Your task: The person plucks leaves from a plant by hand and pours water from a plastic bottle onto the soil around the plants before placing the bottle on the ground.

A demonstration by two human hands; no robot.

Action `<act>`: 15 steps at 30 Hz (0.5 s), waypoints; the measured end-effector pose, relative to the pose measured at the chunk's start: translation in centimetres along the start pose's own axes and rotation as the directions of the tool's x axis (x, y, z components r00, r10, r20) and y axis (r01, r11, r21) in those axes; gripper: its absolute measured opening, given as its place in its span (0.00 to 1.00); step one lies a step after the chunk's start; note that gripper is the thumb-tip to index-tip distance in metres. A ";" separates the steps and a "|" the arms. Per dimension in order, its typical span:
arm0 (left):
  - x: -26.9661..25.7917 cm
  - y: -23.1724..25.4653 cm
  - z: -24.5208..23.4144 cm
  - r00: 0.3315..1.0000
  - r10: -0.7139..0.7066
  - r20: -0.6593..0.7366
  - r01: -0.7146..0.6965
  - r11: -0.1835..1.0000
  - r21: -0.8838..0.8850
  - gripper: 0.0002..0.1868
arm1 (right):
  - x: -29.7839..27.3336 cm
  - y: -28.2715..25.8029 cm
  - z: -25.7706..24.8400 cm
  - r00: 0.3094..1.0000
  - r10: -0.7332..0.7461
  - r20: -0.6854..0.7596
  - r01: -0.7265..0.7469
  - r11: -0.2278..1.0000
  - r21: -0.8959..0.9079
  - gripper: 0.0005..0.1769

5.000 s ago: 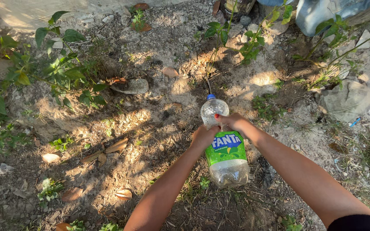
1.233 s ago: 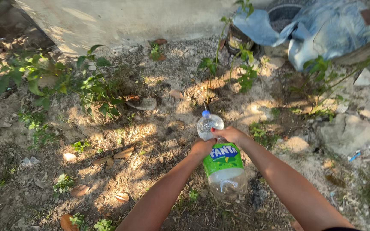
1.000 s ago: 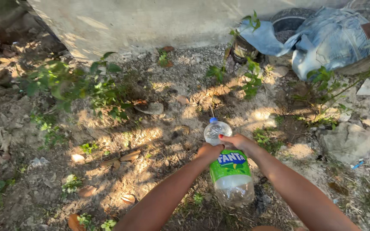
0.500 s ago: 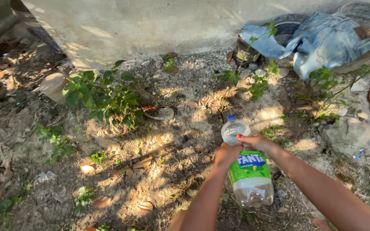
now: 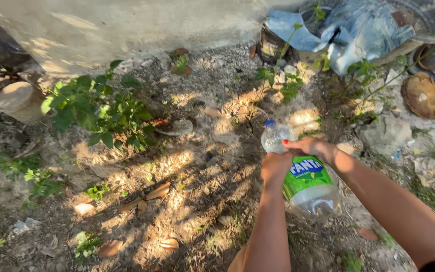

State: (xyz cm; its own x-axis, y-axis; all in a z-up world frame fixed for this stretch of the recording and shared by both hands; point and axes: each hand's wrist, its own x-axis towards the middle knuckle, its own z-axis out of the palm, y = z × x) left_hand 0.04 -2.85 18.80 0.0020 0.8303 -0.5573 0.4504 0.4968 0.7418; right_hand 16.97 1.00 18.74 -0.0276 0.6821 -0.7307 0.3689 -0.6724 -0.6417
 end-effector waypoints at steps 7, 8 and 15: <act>1.7 -2.5 -1.2 0.998 -0.030 0.059 0.031 0.999 -0.033 0.29 | 4.2 1.7 1.5 0.992 0.078 -0.096 -0.087 0.991 -0.101 0.28; 2.1 -2.7 -1.1 0.998 -0.025 0.063 0.027 0.999 -0.033 0.29 | 5.6 2.8 1.9 0.999 -0.004 -0.047 0.004 1.000 -0.007 0.29; 5.5 -4.5 0.6 0.995 -0.061 0.083 0.060 0.998 0.023 0.33 | 11.8 6.4 0.9 0.991 -0.038 -0.124 0.036 0.999 -0.018 0.26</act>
State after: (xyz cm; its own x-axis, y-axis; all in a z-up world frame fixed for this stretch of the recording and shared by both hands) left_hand -1.49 -0.70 12.18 0.0485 0.7743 -0.6309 0.4697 0.5398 0.6986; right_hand 18.16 4.43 5.80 0.0741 0.7379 -0.6709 0.3845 -0.6419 -0.6635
